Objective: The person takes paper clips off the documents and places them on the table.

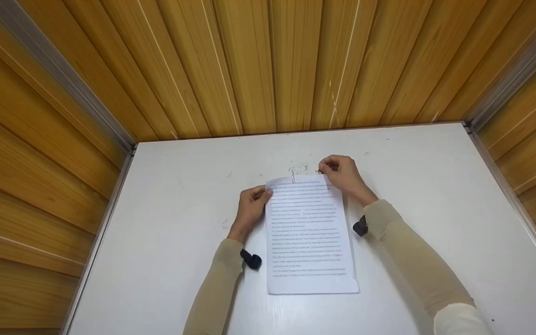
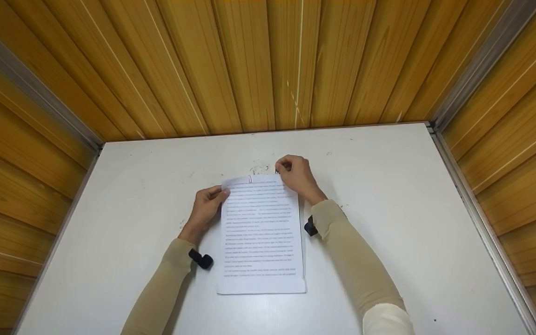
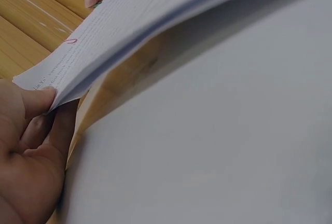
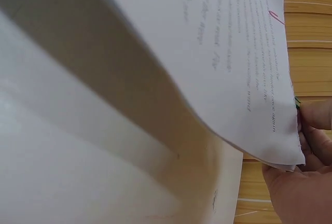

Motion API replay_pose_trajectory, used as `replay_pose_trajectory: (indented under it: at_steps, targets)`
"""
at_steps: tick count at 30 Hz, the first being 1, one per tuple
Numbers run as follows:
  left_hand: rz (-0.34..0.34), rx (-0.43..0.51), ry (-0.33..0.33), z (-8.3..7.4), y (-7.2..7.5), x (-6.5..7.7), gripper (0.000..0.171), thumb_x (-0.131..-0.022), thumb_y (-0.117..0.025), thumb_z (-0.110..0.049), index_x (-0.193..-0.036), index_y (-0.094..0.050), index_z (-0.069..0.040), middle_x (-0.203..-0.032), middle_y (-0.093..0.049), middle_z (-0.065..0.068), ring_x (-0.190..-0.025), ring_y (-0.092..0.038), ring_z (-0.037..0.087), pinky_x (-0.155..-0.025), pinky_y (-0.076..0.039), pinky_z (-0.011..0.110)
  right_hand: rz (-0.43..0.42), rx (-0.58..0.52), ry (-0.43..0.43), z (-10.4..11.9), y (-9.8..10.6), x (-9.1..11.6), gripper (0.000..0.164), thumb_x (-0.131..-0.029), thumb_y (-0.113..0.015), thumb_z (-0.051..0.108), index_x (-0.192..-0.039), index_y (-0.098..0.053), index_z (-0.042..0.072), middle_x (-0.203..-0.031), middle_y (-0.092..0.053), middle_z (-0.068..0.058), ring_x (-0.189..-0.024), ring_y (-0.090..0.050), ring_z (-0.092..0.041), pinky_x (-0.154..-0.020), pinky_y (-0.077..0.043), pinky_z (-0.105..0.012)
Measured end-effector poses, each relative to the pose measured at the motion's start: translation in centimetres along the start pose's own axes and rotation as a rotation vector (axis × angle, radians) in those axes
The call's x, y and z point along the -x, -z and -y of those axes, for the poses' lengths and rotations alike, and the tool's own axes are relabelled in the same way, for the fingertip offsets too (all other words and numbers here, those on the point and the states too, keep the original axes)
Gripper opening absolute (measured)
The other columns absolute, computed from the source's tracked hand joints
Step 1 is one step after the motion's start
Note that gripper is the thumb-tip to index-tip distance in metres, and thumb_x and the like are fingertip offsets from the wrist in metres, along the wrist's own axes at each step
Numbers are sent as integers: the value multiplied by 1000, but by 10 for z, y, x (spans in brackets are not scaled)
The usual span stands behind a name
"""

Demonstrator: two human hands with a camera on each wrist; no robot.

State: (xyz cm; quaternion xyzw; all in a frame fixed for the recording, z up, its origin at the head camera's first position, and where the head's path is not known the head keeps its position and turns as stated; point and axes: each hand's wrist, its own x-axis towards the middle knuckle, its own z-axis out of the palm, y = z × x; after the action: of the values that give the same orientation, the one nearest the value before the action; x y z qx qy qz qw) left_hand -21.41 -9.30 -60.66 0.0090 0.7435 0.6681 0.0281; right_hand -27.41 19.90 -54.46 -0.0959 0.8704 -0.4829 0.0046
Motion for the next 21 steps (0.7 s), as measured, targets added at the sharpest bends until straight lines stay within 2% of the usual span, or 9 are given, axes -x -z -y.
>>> replay_pose_trajectory:
  at_steps: [9,21]
  targets:
    - [-18,-10,15,1,-2,1,32,-108,-66,-19,-133,-73,-1,-110,-81,13,-86,-76,17,-76,-58,25,-52,6,3,2,8,-2,18,-106,-66,12,-111,-77,-2,-101,-76,-16,-88,-66,-19,-77,-49,-20]
    - [-25,-2,34,1,-1,1,31,-107,-67,-19,-131,-74,-1,-111,-80,14,-88,-76,17,-77,-58,25,-48,-37,16,-1,30,0,19,-106,-65,13,-111,-76,-3,-99,-74,-18,-85,-65,-15,-75,-50,-17]
